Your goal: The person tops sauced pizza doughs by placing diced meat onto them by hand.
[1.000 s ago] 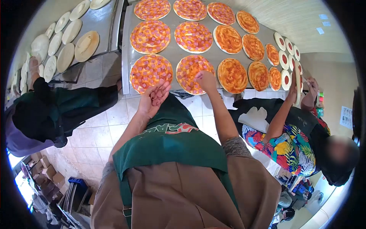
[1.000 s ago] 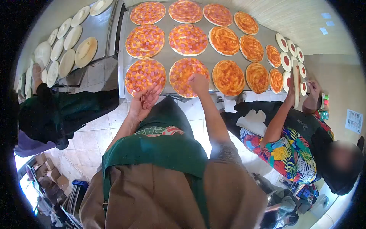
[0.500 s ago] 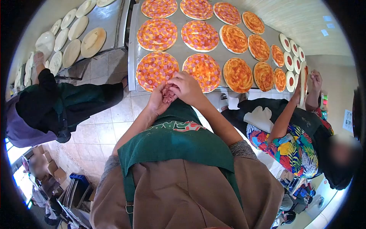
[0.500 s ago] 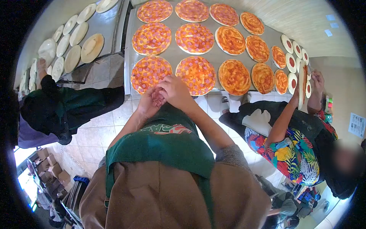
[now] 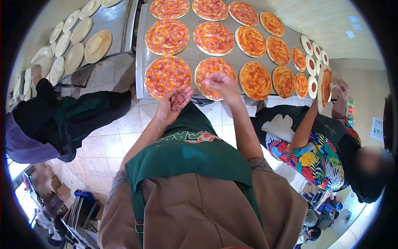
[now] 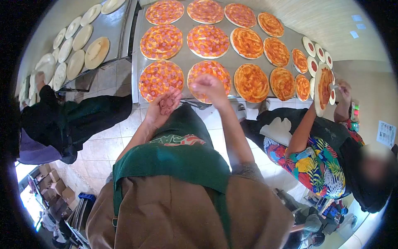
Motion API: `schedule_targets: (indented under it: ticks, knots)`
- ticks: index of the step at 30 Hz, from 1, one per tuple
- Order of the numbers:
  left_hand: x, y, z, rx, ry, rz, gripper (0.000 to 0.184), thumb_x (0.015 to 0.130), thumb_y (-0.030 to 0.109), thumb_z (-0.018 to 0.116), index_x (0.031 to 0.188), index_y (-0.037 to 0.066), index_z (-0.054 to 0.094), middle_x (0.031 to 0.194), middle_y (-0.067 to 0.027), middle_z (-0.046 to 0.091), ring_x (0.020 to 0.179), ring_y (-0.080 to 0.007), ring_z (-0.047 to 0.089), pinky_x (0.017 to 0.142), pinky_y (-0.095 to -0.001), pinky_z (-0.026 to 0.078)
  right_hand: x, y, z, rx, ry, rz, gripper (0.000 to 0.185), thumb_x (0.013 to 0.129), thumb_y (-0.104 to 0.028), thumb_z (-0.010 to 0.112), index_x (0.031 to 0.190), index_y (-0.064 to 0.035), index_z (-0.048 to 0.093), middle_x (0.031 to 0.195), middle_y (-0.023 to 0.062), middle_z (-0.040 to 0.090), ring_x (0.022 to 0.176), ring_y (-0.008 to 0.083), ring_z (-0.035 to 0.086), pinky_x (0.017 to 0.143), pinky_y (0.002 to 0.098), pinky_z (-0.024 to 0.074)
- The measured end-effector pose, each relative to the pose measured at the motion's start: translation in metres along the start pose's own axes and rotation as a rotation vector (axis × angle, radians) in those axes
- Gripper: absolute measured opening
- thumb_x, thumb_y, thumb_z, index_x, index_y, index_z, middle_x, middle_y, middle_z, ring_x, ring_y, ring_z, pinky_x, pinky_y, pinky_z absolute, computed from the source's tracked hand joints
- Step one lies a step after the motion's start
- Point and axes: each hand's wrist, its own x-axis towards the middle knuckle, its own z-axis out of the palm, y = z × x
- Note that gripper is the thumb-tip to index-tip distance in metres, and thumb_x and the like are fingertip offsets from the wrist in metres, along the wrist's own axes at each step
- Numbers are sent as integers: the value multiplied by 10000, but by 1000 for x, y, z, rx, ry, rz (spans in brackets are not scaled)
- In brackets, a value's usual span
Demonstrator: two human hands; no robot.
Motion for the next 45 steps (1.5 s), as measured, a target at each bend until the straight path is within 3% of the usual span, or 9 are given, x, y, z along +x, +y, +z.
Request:
schedule_targets:
  ticks: [8, 11, 20, 23, 26, 29, 38, 41, 45]
  knots:
    - [0, 1, -7, -51, 22, -14, 406, 978, 177, 358, 1322, -23, 439, 1311, -169, 521, 1208, -265, 522, 1045, -365, 410, 47, 88, -120, -513, 101, 91, 188, 823, -162, 701, 941, -16, 689, 766, 62, 678, 727, 99, 640, 589, 249, 497]
    - [-1, 1, -2, -10, 52, -18, 403, 978, 178, 349, 1312, -21, 455, 1314, -163, 521, 1203, -260, 527, 1038, -359, 417, 58, 107, -124, -912, 175, 26, 150, 797, -146, 696, 885, -24, 705, 743, 82, 689, 696, 134, 656, 624, 306, 517]
    - [-4, 0, -5, -15, 69, -6, 406, 980, 186, 347, 1312, -22, 456, 1312, -154, 527, 1199, -246, 532, 1031, -352, 420, 66, 88, -97, -1379, 214, -10, 132, 741, -205, 708, 804, -88, 713, 790, 111, 684, 729, 260, 660, 686, 377, 518]
    - [-4, 2, -6, -27, 75, -2, 404, 977, 181, 356, 1312, -21, 457, 1311, -154, 528, 1199, -243, 532, 1030, -355, 422, 57, 63, -85, -1380, 319, 25, 143, 750, -207, 711, 794, -71, 703, 730, 98, 667, 712, 229, 665, 658, 373, 516]
    - [-5, 1, -9, -35, 54, 25, 401, 973, 213, 381, 1280, -24, 483, 1252, -145, 571, 1153, -238, 563, 996, -339, 449, 54, 55, -100, -940, 303, -14, 181, 746, -146, 698, 871, -16, 681, 824, 128, 678, 724, 218, 673, 680, 340, 539]
    - [-6, 2, -6, -32, 87, 35, 396, 973, 211, 383, 1270, -28, 491, 1248, -145, 573, 1145, -238, 568, 996, -339, 449, 61, 68, -127, -177, 173, 136, 149, 823, -56, 654, 915, 61, 637, 724, 118, 653, 689, 187, 668, 633, 290, 560]
    - [-4, -1, -3, -17, 86, 10, 403, 976, 204, 380, 1296, -21, 476, 1282, -157, 546, 1184, -249, 542, 1030, -359, 427, 64, 57, -121, -600, 188, 258, 175, 853, -42, 625, 965, 87, 588, 872, 175, 657, 725, 211, 681, 632, 265, 569]
    - [-4, -1, -2, -17, 89, 5, 399, 978, 202, 378, 1291, -25, 478, 1272, -157, 551, 1181, -253, 544, 1027, -359, 431, 71, 68, -134, -195, 157, 277, 178, 862, -50, 622, 977, 83, 594, 903, 180, 660, 785, 209, 681, 671, 266, 570]
    - [-1, -4, -10, -34, 56, 7, 398, 977, 191, 372, 1292, -30, 474, 1266, -156, 556, 1178, -253, 546, 1019, -357, 440, 60, 65, -137, -61, 78, 205, 182, 879, -54, 609, 998, 83, 595, 913, 170, 659, 821, 207, 679, 703, 272, 572]
